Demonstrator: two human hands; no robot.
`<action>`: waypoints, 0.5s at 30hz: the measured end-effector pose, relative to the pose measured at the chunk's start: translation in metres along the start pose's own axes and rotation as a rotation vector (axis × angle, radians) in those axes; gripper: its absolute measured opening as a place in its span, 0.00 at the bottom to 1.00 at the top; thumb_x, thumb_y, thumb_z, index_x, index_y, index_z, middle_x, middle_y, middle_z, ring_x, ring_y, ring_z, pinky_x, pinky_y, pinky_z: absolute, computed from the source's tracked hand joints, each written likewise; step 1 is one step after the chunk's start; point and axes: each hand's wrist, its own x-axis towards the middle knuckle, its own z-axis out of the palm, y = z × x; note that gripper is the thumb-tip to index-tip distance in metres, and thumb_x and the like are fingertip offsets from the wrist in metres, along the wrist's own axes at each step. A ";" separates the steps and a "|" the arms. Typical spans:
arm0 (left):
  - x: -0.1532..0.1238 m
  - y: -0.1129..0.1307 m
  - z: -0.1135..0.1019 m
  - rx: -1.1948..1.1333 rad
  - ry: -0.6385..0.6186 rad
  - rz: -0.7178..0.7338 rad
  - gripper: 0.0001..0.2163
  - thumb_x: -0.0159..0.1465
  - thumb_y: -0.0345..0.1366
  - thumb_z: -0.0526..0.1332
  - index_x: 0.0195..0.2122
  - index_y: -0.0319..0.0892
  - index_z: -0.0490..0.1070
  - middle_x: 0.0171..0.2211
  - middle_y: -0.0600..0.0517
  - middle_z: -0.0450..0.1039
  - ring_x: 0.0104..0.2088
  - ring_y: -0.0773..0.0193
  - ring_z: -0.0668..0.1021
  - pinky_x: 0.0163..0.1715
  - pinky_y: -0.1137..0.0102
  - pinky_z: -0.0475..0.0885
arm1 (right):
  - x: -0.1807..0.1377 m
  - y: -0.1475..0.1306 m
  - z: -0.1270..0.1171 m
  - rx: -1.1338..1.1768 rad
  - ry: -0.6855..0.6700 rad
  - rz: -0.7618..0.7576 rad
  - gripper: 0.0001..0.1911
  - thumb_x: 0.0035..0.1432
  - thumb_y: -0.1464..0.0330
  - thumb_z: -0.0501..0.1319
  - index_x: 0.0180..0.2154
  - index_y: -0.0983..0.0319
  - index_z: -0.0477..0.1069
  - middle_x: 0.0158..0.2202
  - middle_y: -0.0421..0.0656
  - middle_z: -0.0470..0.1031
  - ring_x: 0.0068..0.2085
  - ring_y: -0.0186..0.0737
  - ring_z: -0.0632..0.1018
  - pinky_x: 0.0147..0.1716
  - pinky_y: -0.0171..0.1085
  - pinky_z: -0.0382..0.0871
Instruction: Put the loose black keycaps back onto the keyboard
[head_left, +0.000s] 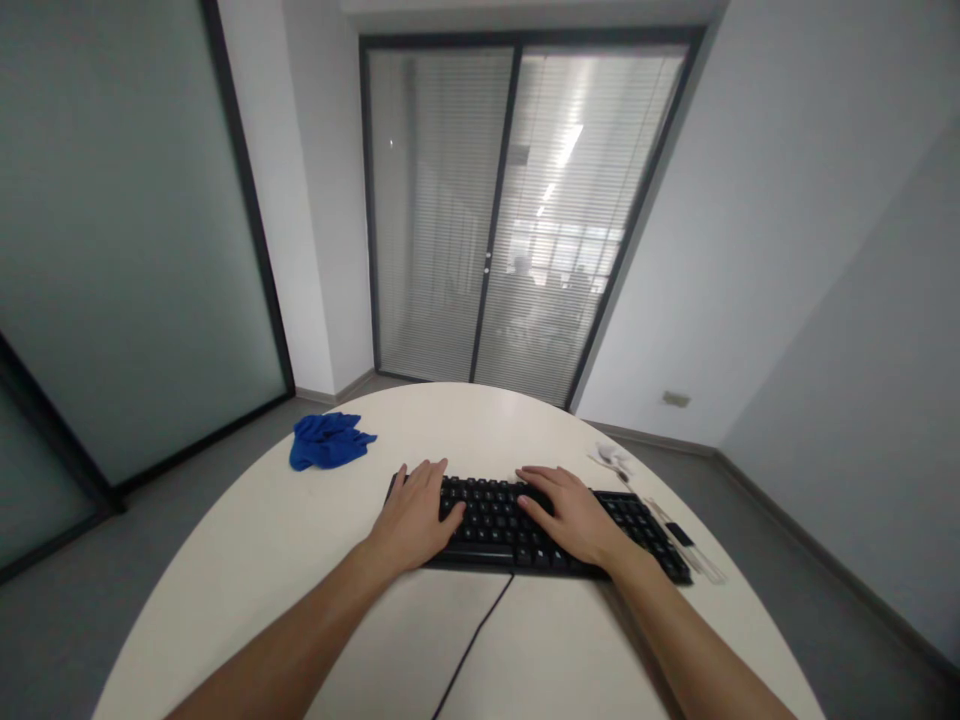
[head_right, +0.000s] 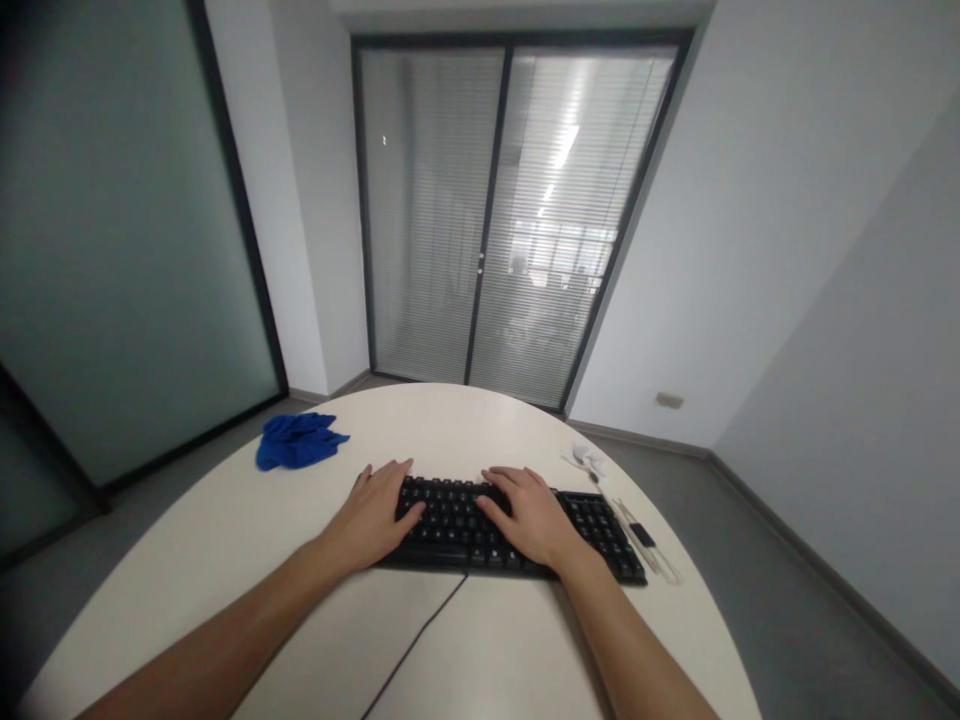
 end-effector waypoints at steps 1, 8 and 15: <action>0.000 0.000 0.000 -0.013 0.009 0.002 0.28 0.66 0.44 0.55 0.64 0.34 0.60 0.63 0.35 0.65 0.65 0.42 0.64 0.66 0.45 0.51 | 0.000 -0.003 0.003 0.000 -0.017 -0.007 0.27 0.68 0.51 0.53 0.60 0.57 0.69 0.59 0.48 0.73 0.60 0.51 0.72 0.64 0.55 0.58; 0.011 -0.009 -0.001 -0.288 0.151 -0.084 0.24 0.64 0.39 0.58 0.61 0.36 0.64 0.59 0.37 0.70 0.60 0.46 0.71 0.63 0.51 0.60 | 0.000 -0.003 0.009 0.006 -0.048 0.000 0.26 0.67 0.52 0.54 0.60 0.57 0.69 0.57 0.48 0.75 0.57 0.50 0.74 0.60 0.53 0.64; 0.037 -0.051 -0.003 -0.731 0.371 -0.347 0.16 0.64 0.29 0.52 0.52 0.38 0.67 0.47 0.42 0.78 0.47 0.59 0.80 0.51 0.62 0.74 | 0.001 -0.004 0.009 0.021 -0.050 0.037 0.26 0.66 0.52 0.55 0.59 0.57 0.70 0.54 0.48 0.77 0.55 0.52 0.75 0.59 0.52 0.64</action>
